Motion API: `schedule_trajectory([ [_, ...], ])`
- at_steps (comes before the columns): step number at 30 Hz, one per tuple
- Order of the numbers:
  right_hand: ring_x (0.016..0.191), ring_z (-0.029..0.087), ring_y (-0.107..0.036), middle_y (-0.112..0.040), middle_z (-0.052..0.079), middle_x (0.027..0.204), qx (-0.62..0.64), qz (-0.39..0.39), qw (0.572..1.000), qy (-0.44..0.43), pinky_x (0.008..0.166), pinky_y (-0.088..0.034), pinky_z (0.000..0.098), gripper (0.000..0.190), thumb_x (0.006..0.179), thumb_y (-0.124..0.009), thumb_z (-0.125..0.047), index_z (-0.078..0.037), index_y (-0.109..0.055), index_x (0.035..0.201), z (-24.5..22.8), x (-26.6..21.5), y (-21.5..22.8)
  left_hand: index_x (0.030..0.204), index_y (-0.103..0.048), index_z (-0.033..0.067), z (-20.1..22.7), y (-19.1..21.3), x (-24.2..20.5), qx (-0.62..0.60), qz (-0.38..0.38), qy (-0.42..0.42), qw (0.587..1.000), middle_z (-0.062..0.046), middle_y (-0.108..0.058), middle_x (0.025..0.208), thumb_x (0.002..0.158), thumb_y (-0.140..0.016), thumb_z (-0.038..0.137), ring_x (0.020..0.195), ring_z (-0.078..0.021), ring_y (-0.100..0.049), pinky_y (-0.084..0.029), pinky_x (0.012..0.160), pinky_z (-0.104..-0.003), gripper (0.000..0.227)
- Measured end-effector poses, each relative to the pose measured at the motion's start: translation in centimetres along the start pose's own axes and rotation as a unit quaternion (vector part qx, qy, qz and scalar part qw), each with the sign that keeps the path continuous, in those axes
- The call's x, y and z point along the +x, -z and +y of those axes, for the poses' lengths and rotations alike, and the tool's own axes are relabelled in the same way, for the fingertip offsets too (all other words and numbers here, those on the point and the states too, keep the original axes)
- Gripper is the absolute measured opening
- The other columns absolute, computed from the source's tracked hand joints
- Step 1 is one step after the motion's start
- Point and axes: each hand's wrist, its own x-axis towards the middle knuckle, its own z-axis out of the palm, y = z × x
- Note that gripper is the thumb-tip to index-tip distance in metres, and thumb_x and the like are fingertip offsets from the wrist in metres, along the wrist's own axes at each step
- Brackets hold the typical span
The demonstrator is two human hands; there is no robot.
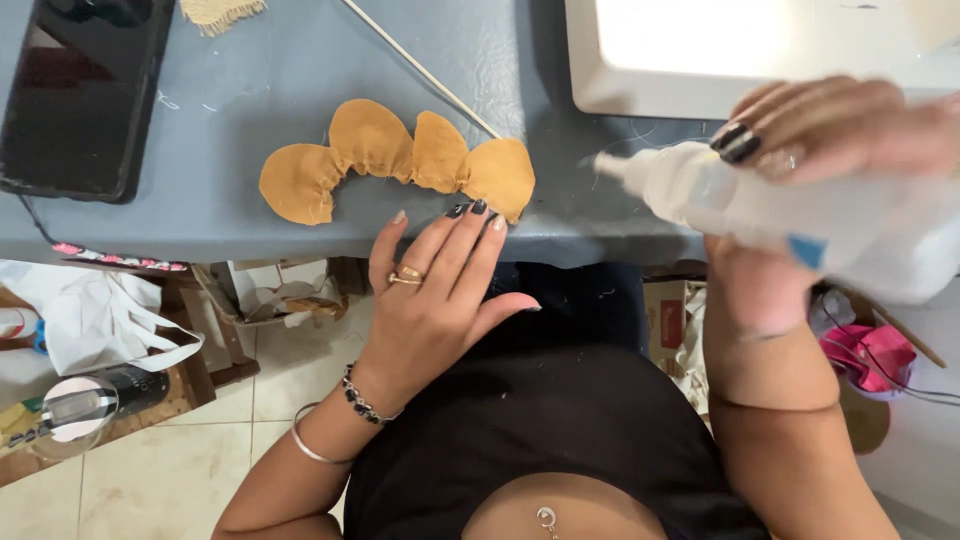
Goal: Assembling decorative fabric flowers by sewing petals, applying glue, and trimming excess material.
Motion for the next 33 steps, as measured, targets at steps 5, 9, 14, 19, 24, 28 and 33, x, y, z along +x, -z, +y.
schedule_trajectory([
  [5,0.109,0.029,-0.068,-0.068,0.008,0.107,-0.280,0.250,0.924,0.067,0.104,-0.061,0.0470,0.076,0.064,-0.101,-0.066,-0.015,-0.065,0.107,-3.2,2.3,-8.3,0.126,-0.069,0.0068,-0.9,0.8,0.9,-0.160,-0.014,0.019,0.987,-0.010,-0.068,0.123,0.099,-0.079,0.038,0.110,-0.0235,-0.068,-0.042,0.114,-0.049,0.042],
  [9,0.107,0.026,-0.066,-0.061,0.009,0.115,-0.310,0.307,0.890,0.132,0.094,-0.065,0.0464,0.054,0.076,-0.096,-0.053,-0.017,-0.072,0.108,-4.9,6.0,-11.3,0.113,-0.070,0.0025,-0.9,1.4,3.4,-0.157,0.055,0.026,0.986,-0.006,-0.072,0.103,0.101,-0.056,-0.006,0.102,-0.0256,-0.063,-0.051,0.094,-0.046,0.020],
  [14,0.086,0.015,-0.060,-0.071,-0.010,0.084,-0.431,0.292,0.842,0.139,0.083,-0.044,0.0341,0.035,0.089,-0.087,-0.051,-0.024,-0.069,0.101,-6.7,7.5,-11.5,0.111,-0.063,0.0032,-1.0,-0.2,4.9,-0.152,0.044,-0.017,0.987,-0.007,-0.066,0.096,0.102,-0.050,-0.001,0.084,-0.0241,-0.062,-0.049,0.087,-0.040,0.016],
  [19,0.084,0.020,-0.067,-0.076,-0.001,0.090,-0.350,0.366,0.857,0.096,0.083,-0.058,0.0376,0.039,0.061,-0.104,-0.034,-0.027,-0.078,0.090,-5.8,4.4,-14.3,0.121,-0.062,0.0111,-0.6,-1.6,5.1,-0.215,0.030,0.036,0.976,-0.005,-0.067,0.095,0.099,-0.066,0.023,0.079,-0.0275,-0.070,-0.057,0.087,-0.043,0.025],
  [24,0.093,0.022,-0.068,-0.071,0.004,0.100,-0.352,0.381,0.850,0.091,0.094,-0.059,0.0381,0.043,0.061,-0.106,-0.023,-0.025,-0.078,0.094,-5.3,3.1,-14.6,0.128,-0.062,0.0087,-0.2,0.9,5.9,-0.421,-0.039,0.131,0.897,-0.018,-0.074,0.102,0.089,-0.082,0.020,0.100,-0.0375,-0.074,-0.057,0.091,-0.048,0.044],
  [28,0.090,0.022,-0.069,-0.070,0.004,0.101,-0.383,0.380,0.837,0.090,0.090,-0.060,0.0368,0.040,0.065,-0.104,-0.017,-0.028,-0.079,0.095,-5.3,3.5,-15.6,0.116,-0.067,0.0082,-0.7,0.6,5.5,-0.495,-0.032,0.280,0.822,-0.012,-0.069,0.094,0.091,-0.072,-0.002,0.091,-0.0326,-0.076,-0.063,0.083,-0.038,0.027],
  [33,0.090,0.018,-0.070,-0.071,0.000,0.101,-0.386,0.408,0.821,0.107,0.091,-0.061,0.0331,0.038,0.064,-0.101,-0.015,-0.029,-0.080,0.092,-5.4,5.1,-15.6,0.113,-0.069,0.0173,-1.4,-0.9,4.7,-0.431,-0.036,0.259,0.864,0.000,-0.070,0.082,0.081,-0.086,0.020,0.074,-0.0188,-0.077,-0.062,0.071,-0.033,0.036],
])
